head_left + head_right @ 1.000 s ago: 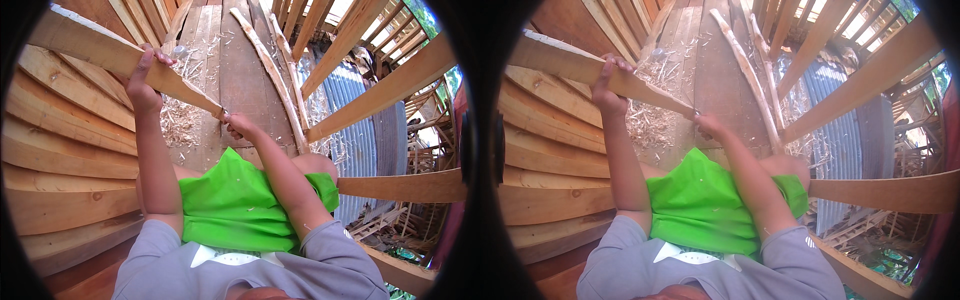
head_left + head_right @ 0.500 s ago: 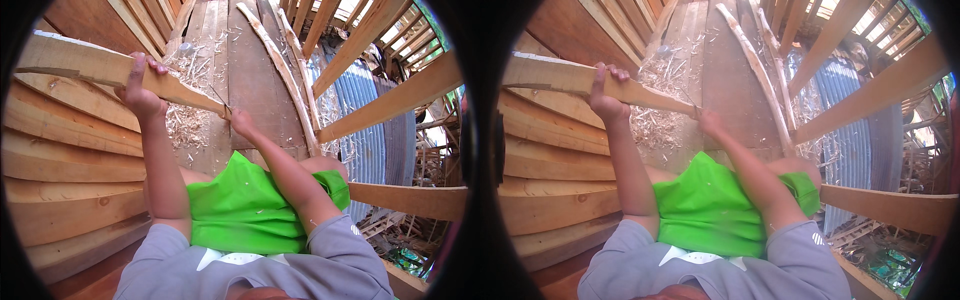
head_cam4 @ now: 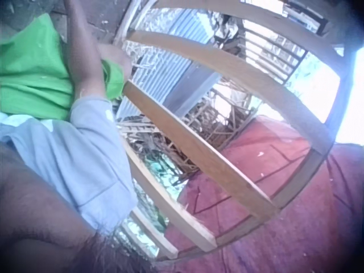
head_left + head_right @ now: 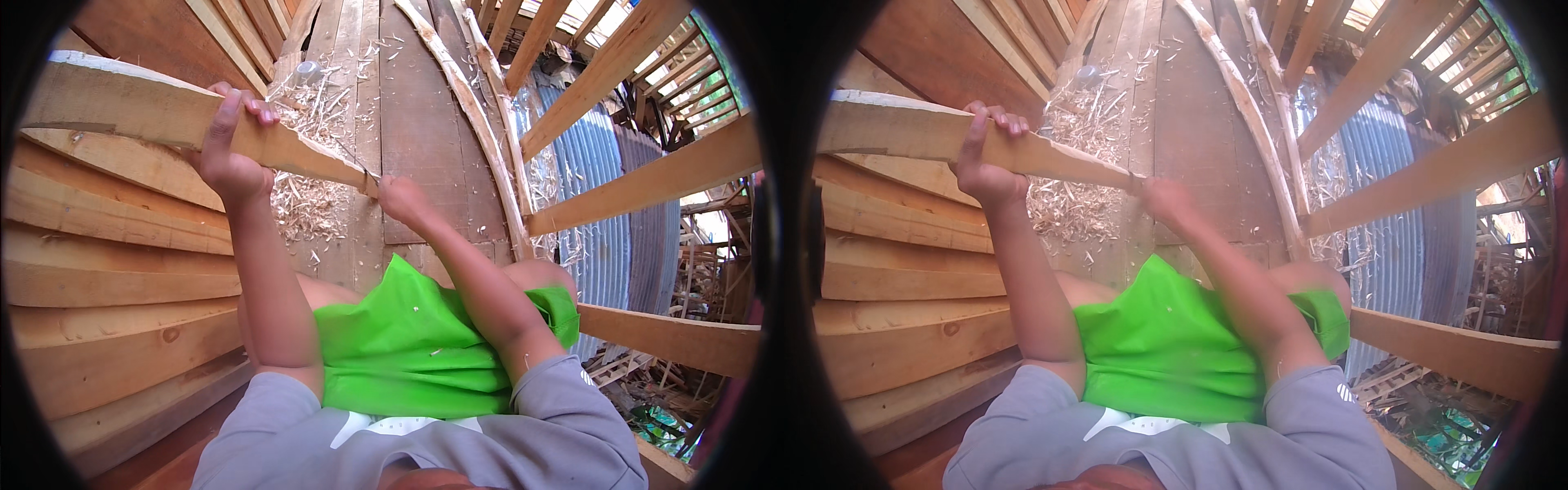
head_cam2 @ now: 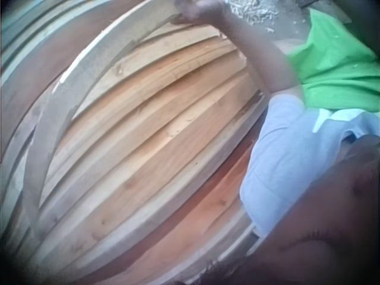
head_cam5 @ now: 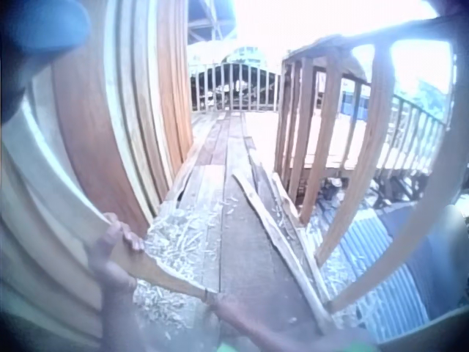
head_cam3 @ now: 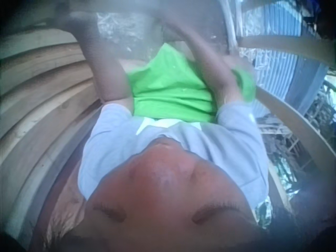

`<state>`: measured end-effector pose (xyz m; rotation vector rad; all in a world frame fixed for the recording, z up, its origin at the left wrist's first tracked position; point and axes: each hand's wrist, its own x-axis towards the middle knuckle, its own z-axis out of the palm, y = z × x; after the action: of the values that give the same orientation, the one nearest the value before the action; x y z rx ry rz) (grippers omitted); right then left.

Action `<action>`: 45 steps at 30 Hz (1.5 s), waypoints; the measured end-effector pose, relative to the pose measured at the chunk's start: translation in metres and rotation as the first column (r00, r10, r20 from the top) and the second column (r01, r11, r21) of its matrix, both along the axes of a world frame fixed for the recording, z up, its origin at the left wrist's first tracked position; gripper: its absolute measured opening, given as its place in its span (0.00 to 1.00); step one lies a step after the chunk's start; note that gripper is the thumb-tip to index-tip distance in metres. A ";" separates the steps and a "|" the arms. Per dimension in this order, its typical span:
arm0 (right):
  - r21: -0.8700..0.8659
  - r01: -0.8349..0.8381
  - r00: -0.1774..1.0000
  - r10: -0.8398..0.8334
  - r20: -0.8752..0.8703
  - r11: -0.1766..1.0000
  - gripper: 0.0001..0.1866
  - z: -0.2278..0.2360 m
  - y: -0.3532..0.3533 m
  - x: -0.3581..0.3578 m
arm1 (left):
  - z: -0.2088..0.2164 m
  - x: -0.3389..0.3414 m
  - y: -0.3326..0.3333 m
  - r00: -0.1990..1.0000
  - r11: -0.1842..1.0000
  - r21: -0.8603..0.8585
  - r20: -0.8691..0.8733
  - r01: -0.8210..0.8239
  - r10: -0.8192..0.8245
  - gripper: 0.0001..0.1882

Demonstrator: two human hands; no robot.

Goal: The person carves a curved wooden piece using a knife, holding the wood with the left hand and shaving thin curls with the right hand. Wood shavings accumulate on the floor as the person continues to shape the piece.

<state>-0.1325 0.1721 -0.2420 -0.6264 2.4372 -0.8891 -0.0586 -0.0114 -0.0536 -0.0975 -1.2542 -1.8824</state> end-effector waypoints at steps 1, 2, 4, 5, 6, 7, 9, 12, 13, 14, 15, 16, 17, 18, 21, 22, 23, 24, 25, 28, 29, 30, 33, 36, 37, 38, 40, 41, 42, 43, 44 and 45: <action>-0.016 0.075 0.994 -0.074 0.076 0.997 0.25 0.038 -0.016 0.013 | -0.002 0.003 -0.005 1.000 1.000 -0.001 -0.008 0.022 -0.022 0.10; -0.022 0.167 0.975 -0.162 0.152 0.986 0.24 0.055 -0.021 0.019 | -0.003 0.002 -0.005 0.998 0.998 0.001 -0.015 0.061 -0.061 0.10; -0.050 0.218 0.954 -0.202 0.221 0.975 0.23 0.047 -0.021 0.013 | -0.003 0.001 -0.003 0.994 0.994 -0.004 -0.025 0.109 -0.109 0.10; -0.062 0.243 0.941 -0.220 0.256 0.968 0.23 0.041 -0.020 0.011 | -0.003 0.001 -0.002 0.993 0.993 -0.009 -0.024 0.120 -0.120 0.10; -0.098 0.205 0.956 -0.178 0.231 0.974 0.25 0.028 -0.012 0.009 | -0.003 0.000 -0.003 0.991 0.991 -0.019 -0.027 0.130 -0.131 0.10; -0.137 0.162 0.970 -0.133 0.203 0.977 0.27 0.013 0.001 0.007 | -0.003 0.000 -0.003 0.992 0.992 -0.029 -0.022 0.125 -0.126 0.11; -0.175 0.107 0.993 -0.095 0.072 0.979 0.30 0.002 0.006 0.006 | -0.002 -0.001 -0.002 0.990 0.990 -0.014 -0.024 0.137 -0.137 0.11; -0.181 0.121 0.991 -0.129 -0.033 0.976 0.31 0.011 -0.011 0.012 | -0.001 0.000 -0.003 0.991 0.992 -0.003 -0.035 0.128 -0.128 0.11; -0.188 0.170 0.985 -0.160 0.066 0.967 0.31 0.041 -0.024 0.021 | -0.004 0.003 -0.006 0.993 0.994 0.004 -0.032 0.113 -0.113 0.10; -0.187 0.222 0.967 -0.192 0.165 0.957 0.31 0.056 -0.030 0.028 | -0.006 0.004 -0.007 0.999 0.999 0.012 -0.015 0.048 -0.047 0.10; -0.174 0.245 0.958 -0.211 0.192 0.954 0.30 0.045 -0.023 0.026 | -0.003 0.001 -0.002 1.000 1.000 0.022 -0.006 0.001 -0.001 0.10; -0.170 0.265 0.950 -0.227 0.216 0.949 0.30 0.025 -0.016 0.019 | 0.001 -0.002 0.002 0.999 0.999 0.023 -0.001 -0.047 0.047 0.10; -0.172 0.285 0.941 -0.241 0.237 0.943 0.30 0.013 -0.014 0.013 | 0.002 -0.005 0.005 0.999 0.998 0.030 -0.002 -0.049 0.049 0.10; -0.150 0.312 0.927 -0.266 0.265 0.938 0.30 0.010 -0.015 0.012 | 0.001 -0.005 0.006 0.998 0.997 0.037 0.001 -0.060 0.060 0.10; -0.108 0.301 0.925 -0.263 0.274 0.948 0.30 0.020 -0.021 0.018 | 0.000 0.001 0.004 0.999 0.998 0.034 0.000 -0.053 0.053 0.10; -0.114 0.237 0.952 -0.207 0.226 0.965 0.29 0.053 -0.025 0.026 | -0.002 0.003 -0.001 0.999 0.998 0.028 -0.003 -0.050 0.051 0.10; -0.112 0.183 0.970 -0.161 0.182 0.977 0.29 0.069 -0.025 0.030 | -0.003 0.001 -0.003 0.998 0.998 0.020 -0.011 -0.056 0.056 0.10; -0.124 0.223 0.960 -0.196 0.198 0.967 0.29 0.065 -0.026 0.026 | -0.001 -0.002 -0.001 0.999 0.999 0.016 -0.015 -0.051 0.051 0.10; -0.130 0.259 0.950 -0.228 0.213 0.957 0.29 0.056 -0.028 0.021 | -0.002 -0.001 0.002 0.999 0.999 0.019 -0.019 -0.050 0.050 0.09; -0.107 0.273 0.941 -0.242 0.237 0.956 0.27 0.008 -0.010 0.014 | -0.001 -0.003 0.006 0.995 0.994 0.047 0.014 -0.102 0.101 0.09; -0.104 0.252 0.945 -0.222 0.241 0.962 0.25 -0.003 -0.008 0.011 | 0.004 -0.005 0.010 0.988 0.982 0.123 -0.041 -0.142 0.148 0.08; -0.101 0.192 0.973 -0.176 0.151 0.976 0.23 -0.006 -0.008 0.010 | 0.004 -0.005 0.011 0.990 0.984 0.126 -0.042 -0.127 0.133 0.08; -0.100 0.099 0.995 -0.095 0.039 0.990 0.18 0.006 -0.019 0.013 | 0.004 -0.002 0.007 0.994 0.989 0.121 -0.056 -0.086 0.093 0.08; -0.117 0.162 0.979 -0.144 0.146 0.980 0.19 0.050 -0.035 0.027 | -0.002 0.004 0.001 0.994 0.990 0.118 -0.060 -0.079 0.087 0.08; -0.123 0.177 0.981 -0.166 0.097 0.977 0.22 0.022 -0.025 0.015 | 0.000 -0.001 0.005 0.994 0.989 0.120 -0.062 -0.085 0.093 0.08; -0.137 0.188 0.982 -0.183 0.052 0.973 0.26 -0.006 -0.018 0.006 | 0.002 -0.006 0.007 0.993 0.989 0.113 -0.062 -0.095 0.102 0.08; -0.094 0.087 0.992 -0.094 -0.080 0.992 0.27 -0.046 0.008 -0.002 | 0.007 -0.006 0.015 0.997 0.992 0.116 -0.064 -0.043 0.051 0.08; -0.097 0.063 0.992 -0.073 -0.107 0.993 0.27 -0.044 0.005 0.000 | 0.007 -0.005 0.014 0.997 0.993 0.115 -0.062 -0.030 0.037 0.08; -0.100 0.040 0.989 -0.053 -0.136 0.994 0.27 -0.041 0.003 0.002 | 0.008 -0.006 0.013 0.997 0.994 0.105 -0.070 -0.037 0.045 0.08; -0.127 0.035 0.991 -0.050 -0.122 0.991 0.28 -0.010 -0.012 0.011 | 0.004 -0.002 0.008 0.995 0.993 0.099 -0.071 -0.064 0.072 0.08; -0.148 0.044 0.992 -0.061 -0.113 0.988 0.28 0.020 -0.021 0.017 | 0.001 -0.002 0.006 0.993 0.992 0.098 -0.077 -0.077 0.084 0.08; -0.142 0.080 0.997 -0.080 0.007 0.987 0.25 0.043 -0.027 0.018 | -0.001 -0.003 0.005 0.995 0.994 0.096 -0.079 -0.053 0.060 0.08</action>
<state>-0.1141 0.1450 -0.1991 -0.5805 2.4277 -1.1024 -0.0611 -0.0065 -0.0541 -0.0875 -1.1003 -1.8665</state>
